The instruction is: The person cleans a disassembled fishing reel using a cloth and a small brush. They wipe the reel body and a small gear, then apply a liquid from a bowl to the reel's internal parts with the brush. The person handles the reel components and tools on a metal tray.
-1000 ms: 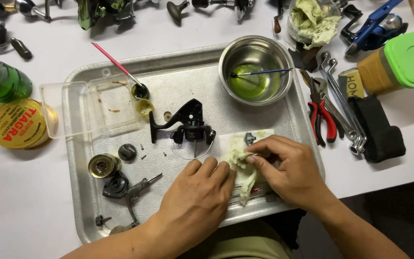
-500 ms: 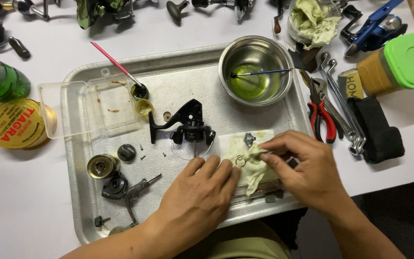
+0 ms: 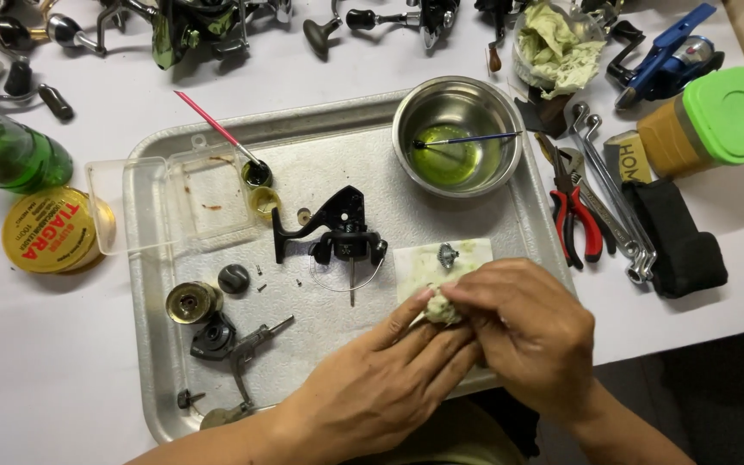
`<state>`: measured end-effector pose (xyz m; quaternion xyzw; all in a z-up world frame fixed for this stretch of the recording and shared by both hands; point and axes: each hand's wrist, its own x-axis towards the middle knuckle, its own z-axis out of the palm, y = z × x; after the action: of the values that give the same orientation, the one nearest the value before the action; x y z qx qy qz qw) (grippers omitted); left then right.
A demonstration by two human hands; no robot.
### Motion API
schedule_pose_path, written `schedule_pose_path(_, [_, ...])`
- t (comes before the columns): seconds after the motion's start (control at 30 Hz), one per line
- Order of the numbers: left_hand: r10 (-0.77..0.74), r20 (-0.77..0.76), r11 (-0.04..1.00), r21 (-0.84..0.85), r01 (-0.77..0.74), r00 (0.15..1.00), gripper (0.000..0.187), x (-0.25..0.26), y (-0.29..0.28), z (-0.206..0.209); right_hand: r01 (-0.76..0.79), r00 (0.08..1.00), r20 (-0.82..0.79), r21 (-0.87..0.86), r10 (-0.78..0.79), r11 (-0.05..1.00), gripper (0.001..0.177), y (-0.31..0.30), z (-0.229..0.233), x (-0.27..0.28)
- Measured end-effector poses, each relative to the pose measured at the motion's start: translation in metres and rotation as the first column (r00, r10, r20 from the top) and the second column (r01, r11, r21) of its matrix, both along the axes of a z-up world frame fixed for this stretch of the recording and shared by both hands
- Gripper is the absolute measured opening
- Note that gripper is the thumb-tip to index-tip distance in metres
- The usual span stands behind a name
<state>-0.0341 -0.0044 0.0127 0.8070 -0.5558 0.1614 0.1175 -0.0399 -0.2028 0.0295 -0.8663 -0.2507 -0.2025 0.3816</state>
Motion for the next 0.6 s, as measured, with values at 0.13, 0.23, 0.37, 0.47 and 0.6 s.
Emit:
schedule_pose_path(0.13, [-0.073, 0.051, 0.994, 0.082, 0.068, 0.996, 0.052, -0.001, -0.001, -0.001, 0.168, 0.985, -0.034, -0.009, -0.169, 0.986, 0.012, -0.007, 0.010, 0.001])
schedule_pose_path(0.23, [-0.130, -0.033, 0.991, 0.017, 0.130, 0.991, 0.036, -0.002, -0.003, -0.002, 0.023, 0.999, -0.042, -0.006, -0.023, 1.000, 0.009, 0.000, 0.021, -0.002])
schedule_pose_path(0.37, [-0.207, -0.142, 0.973, -0.133, 0.189, 0.968, 0.016, -0.007, -0.001, -0.014, -0.255, 0.942, -0.199, 0.089, 0.268, 0.963, 0.013, 0.009, 0.014, 0.000])
schedule_pose_path(0.47, [-0.143, -0.059, 0.974, -0.185, 0.129, 0.988, 0.018, -0.003, -0.004, 0.003, -0.197, 0.910, -0.342, 0.142, 0.234, 0.970, 0.013, -0.005, 0.017, 0.001])
schedule_pose_path(0.6, [-0.181, -0.120, 0.973, -0.170, 0.159, 0.976, 0.030, 0.003, -0.001, 0.009, -0.081, 0.914, -0.388, 0.103, 0.115, 0.991, 0.018, -0.016, 0.013, 0.002])
